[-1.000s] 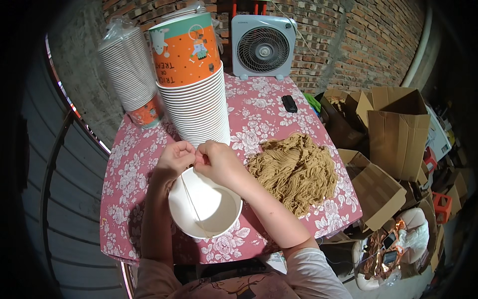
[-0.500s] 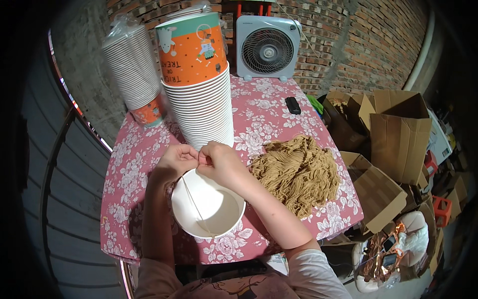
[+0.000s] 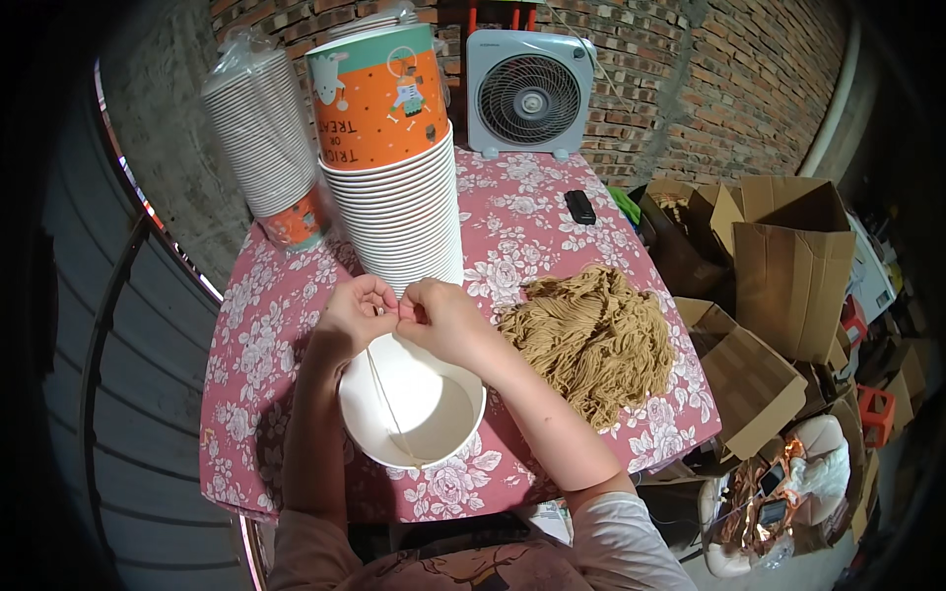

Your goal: Attaching decorative strings to paper cups for assembly.

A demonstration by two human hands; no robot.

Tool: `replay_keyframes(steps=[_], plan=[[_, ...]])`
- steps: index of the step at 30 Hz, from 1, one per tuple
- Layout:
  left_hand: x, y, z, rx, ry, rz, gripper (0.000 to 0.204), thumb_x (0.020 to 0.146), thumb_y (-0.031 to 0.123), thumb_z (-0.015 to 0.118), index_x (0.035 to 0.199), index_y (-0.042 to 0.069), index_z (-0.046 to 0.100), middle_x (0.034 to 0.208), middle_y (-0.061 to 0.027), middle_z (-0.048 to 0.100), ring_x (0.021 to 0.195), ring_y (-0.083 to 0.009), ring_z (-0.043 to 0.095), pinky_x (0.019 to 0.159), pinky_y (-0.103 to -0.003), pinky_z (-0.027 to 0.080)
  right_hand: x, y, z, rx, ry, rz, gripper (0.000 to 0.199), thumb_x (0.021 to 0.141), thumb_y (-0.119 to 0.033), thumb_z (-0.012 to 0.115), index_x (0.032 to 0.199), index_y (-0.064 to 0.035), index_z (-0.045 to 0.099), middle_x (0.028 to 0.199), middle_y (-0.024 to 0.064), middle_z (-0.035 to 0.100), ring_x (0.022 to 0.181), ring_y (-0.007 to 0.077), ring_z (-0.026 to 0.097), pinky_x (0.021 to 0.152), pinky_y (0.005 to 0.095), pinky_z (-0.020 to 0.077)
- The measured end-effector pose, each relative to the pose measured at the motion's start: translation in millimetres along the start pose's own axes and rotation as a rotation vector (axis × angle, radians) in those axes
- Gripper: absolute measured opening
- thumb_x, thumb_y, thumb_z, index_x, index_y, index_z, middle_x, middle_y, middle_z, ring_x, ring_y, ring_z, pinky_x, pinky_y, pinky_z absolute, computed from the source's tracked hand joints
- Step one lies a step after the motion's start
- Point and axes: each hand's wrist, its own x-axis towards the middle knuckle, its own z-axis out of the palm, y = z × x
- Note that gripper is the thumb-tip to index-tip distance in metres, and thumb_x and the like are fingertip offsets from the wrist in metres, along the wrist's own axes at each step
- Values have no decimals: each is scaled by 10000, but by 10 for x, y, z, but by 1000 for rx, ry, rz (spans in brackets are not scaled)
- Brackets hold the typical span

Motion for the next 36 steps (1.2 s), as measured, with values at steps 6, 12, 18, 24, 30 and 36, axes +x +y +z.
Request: replay_keyframes(steps=[6,12,18,24,30,36], plan=[[-17,38,-8,87,-39,-73,140,826,28,711,937,-53,735,798,-67,735,708,-72,645,629,-230,498,-3,4,-8,-21,19,-55,162,785,-90,736,806,41,643,821,194,665,751,324,683,700,409,534],[-58,94,-25,121,-25,-50,169,841,50,712,953,-69,754,788,-87,752,692,-84,663,640,-240,515,-9,-9,6,-16,47,-54,154,785,-86,735,806,41,650,817,200,663,753,337,684,702,412,536],[-38,87,9,-1,11,2,109,857,-8,710,930,-82,741,804,-106,755,716,-98,688,655,-226,539,6,-7,-77,-11,61,-43,139,804,-85,734,810,24,648,767,151,660,702,231,668,665,369,531],[-24,98,16,-30,1,-4,102,861,-6,729,937,-73,738,805,-104,750,721,-103,694,654,-224,540,51,83,-79,19,44,17,152,834,-94,724,803,27,636,739,116,671,677,175,651,642,333,522],[-10,76,2,45,50,18,98,857,-3,741,935,-61,740,816,-104,753,726,-109,696,647,-228,539,55,90,-9,21,160,-32,157,807,-90,745,808,29,642,766,128,675,670,221,662,642,363,527],[-22,59,-4,152,88,34,113,833,17,752,935,-32,752,810,-97,756,696,-99,680,620,-232,521,39,31,21,-58,192,-22,158,760,-105,772,783,17,675,822,169,697,708,313,694,663,408,543]])
